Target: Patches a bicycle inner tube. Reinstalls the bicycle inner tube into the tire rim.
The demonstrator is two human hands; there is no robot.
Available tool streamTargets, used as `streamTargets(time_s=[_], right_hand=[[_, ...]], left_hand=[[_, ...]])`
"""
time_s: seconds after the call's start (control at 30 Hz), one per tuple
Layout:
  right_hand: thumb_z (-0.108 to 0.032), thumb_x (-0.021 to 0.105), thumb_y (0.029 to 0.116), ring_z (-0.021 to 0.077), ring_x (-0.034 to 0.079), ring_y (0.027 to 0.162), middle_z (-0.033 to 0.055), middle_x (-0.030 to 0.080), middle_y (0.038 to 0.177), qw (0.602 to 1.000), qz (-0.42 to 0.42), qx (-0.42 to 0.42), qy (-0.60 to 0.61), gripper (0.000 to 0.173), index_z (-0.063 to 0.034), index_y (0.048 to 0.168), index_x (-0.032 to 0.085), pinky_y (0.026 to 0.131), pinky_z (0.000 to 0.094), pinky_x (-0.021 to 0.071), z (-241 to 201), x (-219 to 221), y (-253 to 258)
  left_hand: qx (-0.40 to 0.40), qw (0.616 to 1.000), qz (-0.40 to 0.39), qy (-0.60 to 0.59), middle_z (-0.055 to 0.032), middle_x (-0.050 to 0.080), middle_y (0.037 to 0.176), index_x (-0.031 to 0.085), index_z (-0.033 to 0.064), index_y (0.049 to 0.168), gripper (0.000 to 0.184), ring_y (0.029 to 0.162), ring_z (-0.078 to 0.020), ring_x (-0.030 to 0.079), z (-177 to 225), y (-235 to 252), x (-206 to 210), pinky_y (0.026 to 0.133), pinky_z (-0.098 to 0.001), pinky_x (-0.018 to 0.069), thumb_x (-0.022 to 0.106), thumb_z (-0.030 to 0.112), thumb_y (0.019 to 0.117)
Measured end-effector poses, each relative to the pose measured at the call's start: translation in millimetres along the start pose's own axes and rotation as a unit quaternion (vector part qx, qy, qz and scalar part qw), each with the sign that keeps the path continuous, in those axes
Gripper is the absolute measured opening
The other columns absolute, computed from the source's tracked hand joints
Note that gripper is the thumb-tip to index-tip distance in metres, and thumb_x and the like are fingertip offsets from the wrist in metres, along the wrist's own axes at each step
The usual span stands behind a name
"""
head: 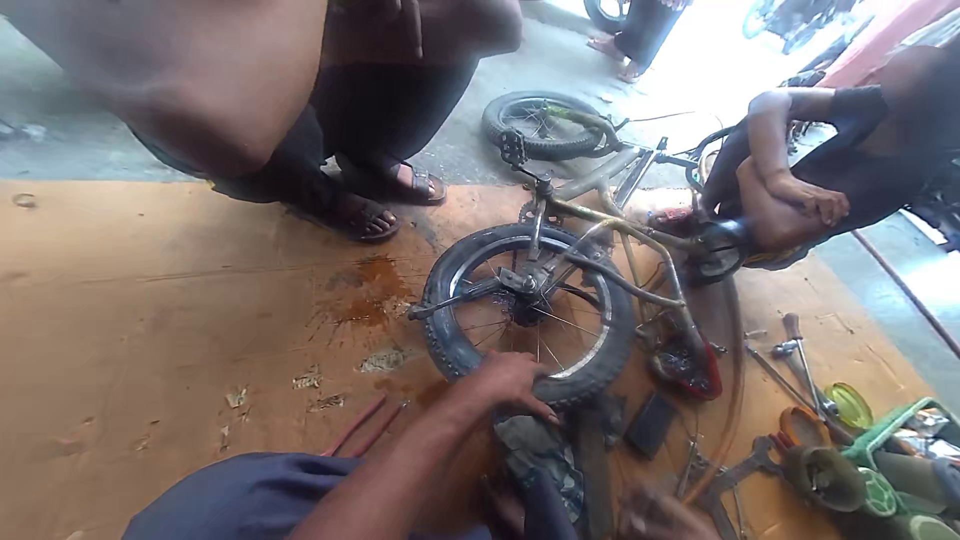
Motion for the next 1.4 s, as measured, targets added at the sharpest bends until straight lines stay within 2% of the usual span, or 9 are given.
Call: streamTargets(time_s=[0.17,0.3,0.47,0.87,0.93,1.03,1.13,1.27,1.4], right_hand=[[-0.051,0.059,0.1,0.021,0.07,0.088,0.0062,0.07,0.091,0.973,0.026,-0.221,0.061,0.045,-0.0155,0.126,0.067,0.088,0.0448,0.0587,-124,38,78],[-0.041,0.026,0.1086,0.0152,0.061,0.08,0.0,0.058,0.082,0.949,0.101,-0.296,0.031,0.046,-0.0166,0.118,0.064,0.084,0.0431,0.0556,-181,50,134],[-0.052,0.039,0.108,0.0064,0.041,0.054,-0.0052,0.045,0.07,0.962,0.178,-0.203,0.033,0.042,-0.0206,0.117,0.065,0.053,0.0243,0.0419,-162,51,186],[-0.036,0.038,0.111,0.0086,0.032,0.047,-0.0048,0.034,0.062,0.963,0.241,-0.06,0.105,0.033,-0.0126,0.093,0.055,0.045,0.0257,0.0331,-154,54,249],[-0.037,0.037,0.1116,0.0079,0.032,0.046,-0.0049,0.035,0.061,0.967,0.238,-0.042,0.087,0.035,-0.0124,0.092,0.054,0.043,0.0244,0.032,-155,54,254],[-0.042,0.036,0.111,0.0084,0.032,0.045,-0.0038,0.036,0.061,0.969,0.24,-0.049,0.036,0.039,-0.0122,0.095,0.055,0.042,0.0249,0.031,-152,60,245],[-0.053,0.031,0.1088,0.0109,0.028,0.043,-0.0016,0.034,0.058,0.968,0.24,-0.065,-0.03,0.049,-0.0136,0.095,0.056,0.041,0.0273,0.0272,-146,69,229],[-0.056,0.03,0.1085,0.0117,0.029,0.044,-0.0009,0.035,0.06,0.966,0.248,-0.05,-0.055,0.052,-0.0133,0.096,0.057,0.042,0.0286,0.0279,-138,70,227],[-0.053,0.032,0.1088,0.0167,0.042,0.049,0.0035,0.043,0.062,0.928,0.232,-0.25,-0.149,0.054,-0.0104,0.089,0.058,0.046,0.0352,0.0405,-123,85,189]], left_hand=[[0.002,0.998,-0.058,0.025,-0.0143,0.07,0.119,0.058,0.0216,0.141,0.09,0.113,-0.0357,0.066,3,22,-5,0.095,-0.0662,0.0494,0.081,0.071,0.0692],[0.031,0.998,-0.033,0.053,-0.0098,0.072,0.112,0.064,0.0233,0.133,0.086,0.106,-0.0319,0.068,0,30,-8,0.091,-0.0644,0.0519,0.083,0.072,0.065],[0.031,0.994,0.084,0.057,-0.0091,0.073,0.103,0.063,0.0218,0.128,0.081,0.099,-0.0323,0.07,-6,30,19,0.085,-0.0624,0.0535,0.078,0.073,0.0675],[-0.033,0.99,0.13,0.035,-0.0113,0.073,0.104,0.05,0.0149,0.147,0.101,0.1,-0.0323,0.07,11,23,35,0.087,-0.059,0.0541,0.072,0.077,0.0699],[-0.038,0.989,0.137,0.032,-0.011,0.073,0.103,0.055,0.0138,0.141,0.097,0.099,-0.0315,0.07,12,22,36,0.086,-0.0583,0.0543,0.072,0.078,0.0694],[-0.037,0.989,0.14,0.039,-0.0099,0.074,0.102,0.053,0.0135,0.144,0.101,0.099,-0.0308,0.071,11,22,40,0.087,-0.0574,0.0545,0.07,0.081,0.0698],[-0.035,0.987,0.152,0.028,-0.0079,0.073,0.096,0.064,0.0151,0.122,0.084,0.093,-0.0294,0.071,9,17,42,0.083,-0.0569,0.0548,0.072,0.079,0.0685],[-0.025,0.987,0.16,0.019,-0.0069,0.073,0.094,0.066,0.0179,0.119,0.079,0.092,-0.029,0.071,7,15,48,0.082,-0.0569,0.0544,0.073,0.078,0.0684],[-0.018,0.985,0.171,0.006,-0.0092,0.072,0.095,0.064,0.0157,0.121,0.078,0.092,-0.0313,0.071,8,13,47,0.081,-0.0582,0.0548,0.076,0.074,0.0695]])
Point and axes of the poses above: each hand's wrist, its own y-axis towards the middle knuckle, its own x-axis out of the palm, z = x × y, the point moved 1 cm from there along y, towards the middle knuckle
